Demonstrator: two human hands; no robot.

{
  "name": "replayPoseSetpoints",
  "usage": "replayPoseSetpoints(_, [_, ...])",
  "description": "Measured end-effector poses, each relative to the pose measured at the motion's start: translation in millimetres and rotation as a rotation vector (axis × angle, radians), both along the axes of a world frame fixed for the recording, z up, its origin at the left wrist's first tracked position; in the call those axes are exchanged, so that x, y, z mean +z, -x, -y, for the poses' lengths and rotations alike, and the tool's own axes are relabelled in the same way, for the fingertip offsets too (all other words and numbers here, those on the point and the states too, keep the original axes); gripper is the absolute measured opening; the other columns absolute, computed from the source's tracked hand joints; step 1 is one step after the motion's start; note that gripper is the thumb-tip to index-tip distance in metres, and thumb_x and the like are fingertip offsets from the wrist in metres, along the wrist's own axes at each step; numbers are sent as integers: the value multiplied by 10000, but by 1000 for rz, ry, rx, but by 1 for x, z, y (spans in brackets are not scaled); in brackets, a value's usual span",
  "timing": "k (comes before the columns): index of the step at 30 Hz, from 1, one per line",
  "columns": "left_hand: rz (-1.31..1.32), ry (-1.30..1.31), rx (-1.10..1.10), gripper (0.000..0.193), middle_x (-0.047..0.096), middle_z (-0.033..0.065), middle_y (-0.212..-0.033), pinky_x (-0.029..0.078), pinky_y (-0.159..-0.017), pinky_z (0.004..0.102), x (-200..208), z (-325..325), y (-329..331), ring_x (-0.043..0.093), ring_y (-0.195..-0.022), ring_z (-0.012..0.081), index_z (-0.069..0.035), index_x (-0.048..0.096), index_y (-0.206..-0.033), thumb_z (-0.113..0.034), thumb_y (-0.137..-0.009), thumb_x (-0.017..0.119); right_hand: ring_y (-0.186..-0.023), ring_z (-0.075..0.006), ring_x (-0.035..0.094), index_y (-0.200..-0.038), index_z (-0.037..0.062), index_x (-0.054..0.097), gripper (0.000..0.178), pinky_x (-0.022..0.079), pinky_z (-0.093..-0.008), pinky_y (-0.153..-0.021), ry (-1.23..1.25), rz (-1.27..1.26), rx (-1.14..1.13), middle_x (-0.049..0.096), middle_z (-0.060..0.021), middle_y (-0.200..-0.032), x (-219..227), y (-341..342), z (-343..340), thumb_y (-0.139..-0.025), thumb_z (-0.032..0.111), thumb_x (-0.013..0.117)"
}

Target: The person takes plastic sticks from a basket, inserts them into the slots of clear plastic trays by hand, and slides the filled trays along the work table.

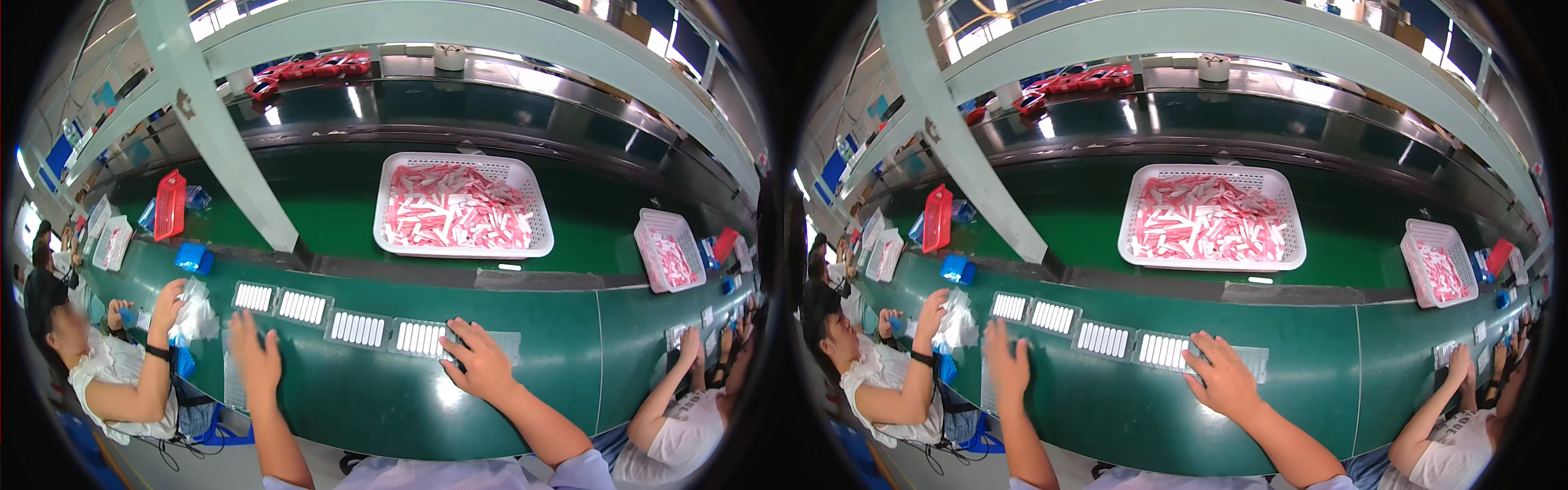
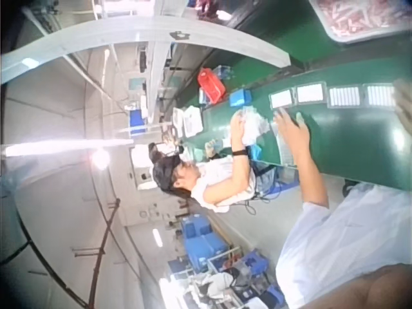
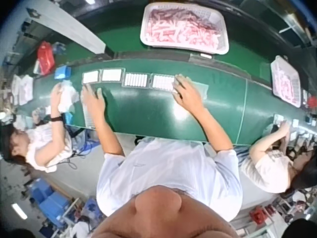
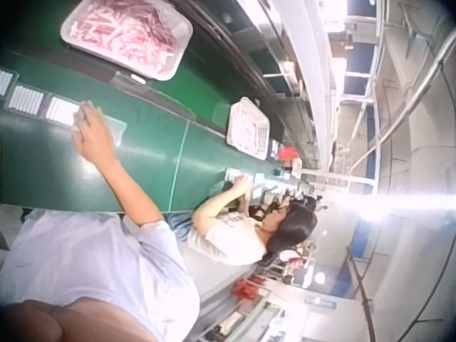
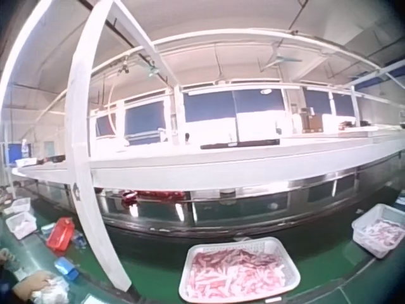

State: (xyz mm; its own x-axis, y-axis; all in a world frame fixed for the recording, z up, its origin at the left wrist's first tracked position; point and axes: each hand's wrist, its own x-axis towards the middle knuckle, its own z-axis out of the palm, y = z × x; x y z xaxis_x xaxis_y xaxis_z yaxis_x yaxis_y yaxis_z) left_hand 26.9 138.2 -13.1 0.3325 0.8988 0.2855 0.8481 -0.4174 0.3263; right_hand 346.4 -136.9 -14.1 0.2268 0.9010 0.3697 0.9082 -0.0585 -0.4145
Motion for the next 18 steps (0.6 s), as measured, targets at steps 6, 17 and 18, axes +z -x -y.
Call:
replayPoseSetpoints(6, [-108, 245, 301, 809, 283, 283, -1656, 166, -1254, 583, 2, 42, 57, 231, -1549, 460, 57, 343, -1564, -378, -966, 673, -1350, -367, 547, -1233, 69, 677, 435, 431, -513, -1163, -27, -174, 10, 573, -178, -1413, 8, 1, 1, -809, 152, 730])
replayPoseSetpoints(17, [-20, 117, -56, 650, 394, 259, -1589, 219, -1245, 541, -19, 69, 2, 321, -1485, 465, 33, 411, -1524, -110, -934, 642, -1400, -400, 489, -1352, 44, 556, 600, 425, -503, -1173, -5, -307, 25, 500, -171, -1500, -1, 6, -30, -804, 211, 732])
replayPoseSetpoints(18, [31, 141, -46, 652, 400, 256, -1589, 221, -1245, 539, -21, 71, -2, 323, -1487, 464, 30, 416, -1521, -100, -927, 649, -1400, -400, 489, -1352, 44, 556, 600, 425, -503, -1173, -8, -303, 26, 500, -171, -1500, -1, 5, -28, -804, 211, 732])
